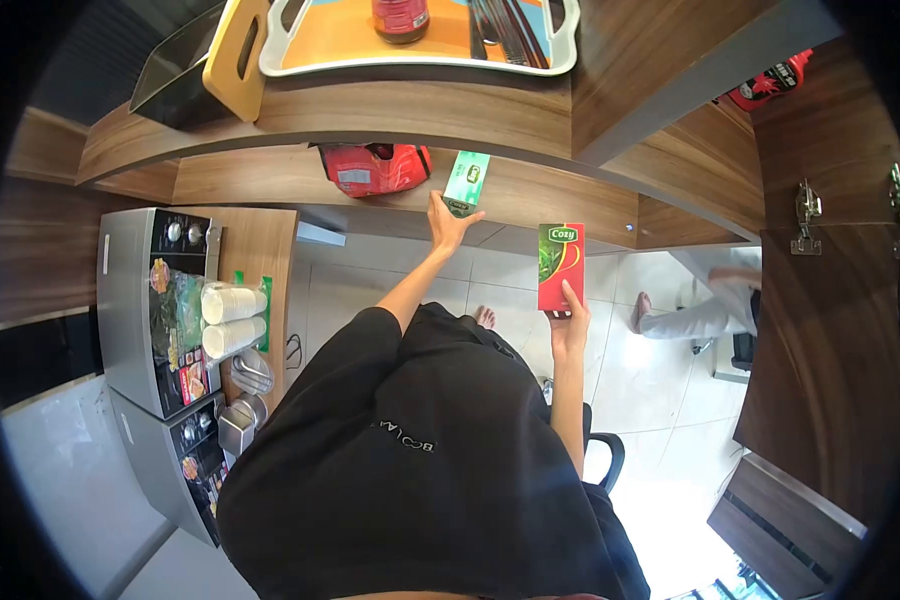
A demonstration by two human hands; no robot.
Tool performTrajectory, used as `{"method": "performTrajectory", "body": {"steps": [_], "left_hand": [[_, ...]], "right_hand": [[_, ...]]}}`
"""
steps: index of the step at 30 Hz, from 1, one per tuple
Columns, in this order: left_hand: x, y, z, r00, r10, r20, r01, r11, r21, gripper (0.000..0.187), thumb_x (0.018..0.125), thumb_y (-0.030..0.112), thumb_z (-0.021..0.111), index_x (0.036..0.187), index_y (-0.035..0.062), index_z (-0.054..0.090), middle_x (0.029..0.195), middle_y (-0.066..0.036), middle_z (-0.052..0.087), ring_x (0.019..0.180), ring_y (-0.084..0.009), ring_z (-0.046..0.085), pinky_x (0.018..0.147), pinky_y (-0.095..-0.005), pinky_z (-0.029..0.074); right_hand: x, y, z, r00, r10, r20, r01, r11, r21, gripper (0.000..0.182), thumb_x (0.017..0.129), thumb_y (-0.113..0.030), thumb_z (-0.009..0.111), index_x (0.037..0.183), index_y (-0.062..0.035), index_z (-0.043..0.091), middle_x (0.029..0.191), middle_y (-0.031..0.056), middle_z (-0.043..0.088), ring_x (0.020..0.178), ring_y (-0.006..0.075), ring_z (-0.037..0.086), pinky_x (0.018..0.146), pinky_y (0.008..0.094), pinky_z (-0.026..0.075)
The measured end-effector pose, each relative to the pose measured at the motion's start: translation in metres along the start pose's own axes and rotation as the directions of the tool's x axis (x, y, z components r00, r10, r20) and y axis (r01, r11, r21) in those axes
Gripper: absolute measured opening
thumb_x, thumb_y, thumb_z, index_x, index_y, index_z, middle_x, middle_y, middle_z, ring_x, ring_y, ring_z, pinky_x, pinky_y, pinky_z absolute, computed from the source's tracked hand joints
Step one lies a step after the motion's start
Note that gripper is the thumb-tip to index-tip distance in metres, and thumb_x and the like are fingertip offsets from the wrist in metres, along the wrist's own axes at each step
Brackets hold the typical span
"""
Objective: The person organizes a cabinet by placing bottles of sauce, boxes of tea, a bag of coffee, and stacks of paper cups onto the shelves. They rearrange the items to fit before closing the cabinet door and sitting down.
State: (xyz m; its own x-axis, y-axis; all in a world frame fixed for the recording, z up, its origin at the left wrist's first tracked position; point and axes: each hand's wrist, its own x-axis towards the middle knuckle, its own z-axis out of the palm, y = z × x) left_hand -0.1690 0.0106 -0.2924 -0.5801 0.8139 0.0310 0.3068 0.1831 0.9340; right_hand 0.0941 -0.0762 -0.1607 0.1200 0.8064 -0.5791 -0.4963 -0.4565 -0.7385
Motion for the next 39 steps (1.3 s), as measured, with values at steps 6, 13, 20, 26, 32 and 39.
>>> {"method": "performTrajectory", "body": {"steps": [6,13,20,26,32,39], "left_hand": [[0.017,-0.018,0.019,0.999,-0.040,-0.014,0.042,0.905,0.424,0.088,0.049,0.040,0.096,0.111,0.0016,0.046,0.113,-0.019,0.054,0.112,-0.0375,0.050,0.094,-0.0453,0.042],[-0.012,-0.018,-0.020,0.979,-0.088,0.182,0.000,0.901,0.435,0.112,0.048,0.028,0.098,0.134,-0.0005,0.032,0.127,-0.023,0.046,0.120,-0.0383,0.047,0.102,-0.0445,0.042],[-0.062,-0.072,-0.107,0.775,-0.275,0.569,0.207,0.961,0.182,0.072,0.073,0.036,0.085,0.123,-0.0005,0.048,0.096,-0.012,0.070,0.086,-0.0247,0.067,0.081,-0.0382,0.053],[-0.085,-0.072,-0.178,0.766,-0.316,0.559,0.288,0.947,0.141,0.054,0.081,0.036,0.079,0.114,0.0000,0.057,0.094,-0.012,0.072,0.084,-0.0224,0.068,0.078,-0.0368,0.054],[-0.095,-0.076,-0.219,0.840,-0.332,0.430,0.319,0.942,0.103,0.051,0.083,0.032,0.078,0.115,-0.0010,0.056,0.094,-0.013,0.072,0.085,-0.0216,0.069,0.080,-0.0340,0.055],[-0.087,-0.052,-0.222,0.833,-0.323,0.449,0.299,0.946,0.126,0.040,0.087,0.025,0.075,0.111,-0.0012,0.056,0.092,-0.012,0.071,0.084,-0.0190,0.069,0.078,-0.0328,0.055]], "right_hand": [[-0.003,0.008,-0.029,0.996,-0.060,-0.066,0.065,0.995,0.077,0.056,0.079,-0.010,0.079,0.126,-0.0084,0.049,0.115,0.0080,0.056,0.107,0.0217,0.056,0.087,0.0446,0.049],[0.012,0.014,-0.025,0.995,-0.038,-0.090,0.042,0.998,0.042,0.059,0.077,-0.008,0.077,0.128,-0.0094,0.046,0.118,0.0078,0.054,0.109,0.0215,0.052,0.088,0.0476,0.047],[0.076,0.039,0.081,0.983,-0.183,-0.014,0.178,0.971,-0.160,0.062,0.071,-0.013,0.084,0.122,-0.0083,0.049,0.111,0.0078,0.057,0.106,0.0187,0.052,0.084,0.0419,0.044],[0.117,0.070,0.186,0.805,-0.593,-0.001,0.508,0.691,-0.514,0.070,0.064,-0.017,0.091,0.120,-0.0027,0.051,0.120,0.0124,0.047,0.114,0.0270,0.046,0.101,0.0426,0.038],[0.131,0.121,0.216,0.702,-0.712,0.026,0.560,0.529,-0.637,0.086,0.063,-0.016,0.092,0.130,-0.0029,0.040,0.126,0.0194,0.039,0.120,0.0360,0.040,0.104,0.0464,0.036],[0.108,0.125,0.209,0.693,-0.710,0.125,0.567,0.428,-0.704,0.101,0.060,-0.032,0.095,0.135,-0.0011,0.033,0.127,0.0222,0.037,0.120,0.0356,0.041,0.103,0.0493,0.033]]}}
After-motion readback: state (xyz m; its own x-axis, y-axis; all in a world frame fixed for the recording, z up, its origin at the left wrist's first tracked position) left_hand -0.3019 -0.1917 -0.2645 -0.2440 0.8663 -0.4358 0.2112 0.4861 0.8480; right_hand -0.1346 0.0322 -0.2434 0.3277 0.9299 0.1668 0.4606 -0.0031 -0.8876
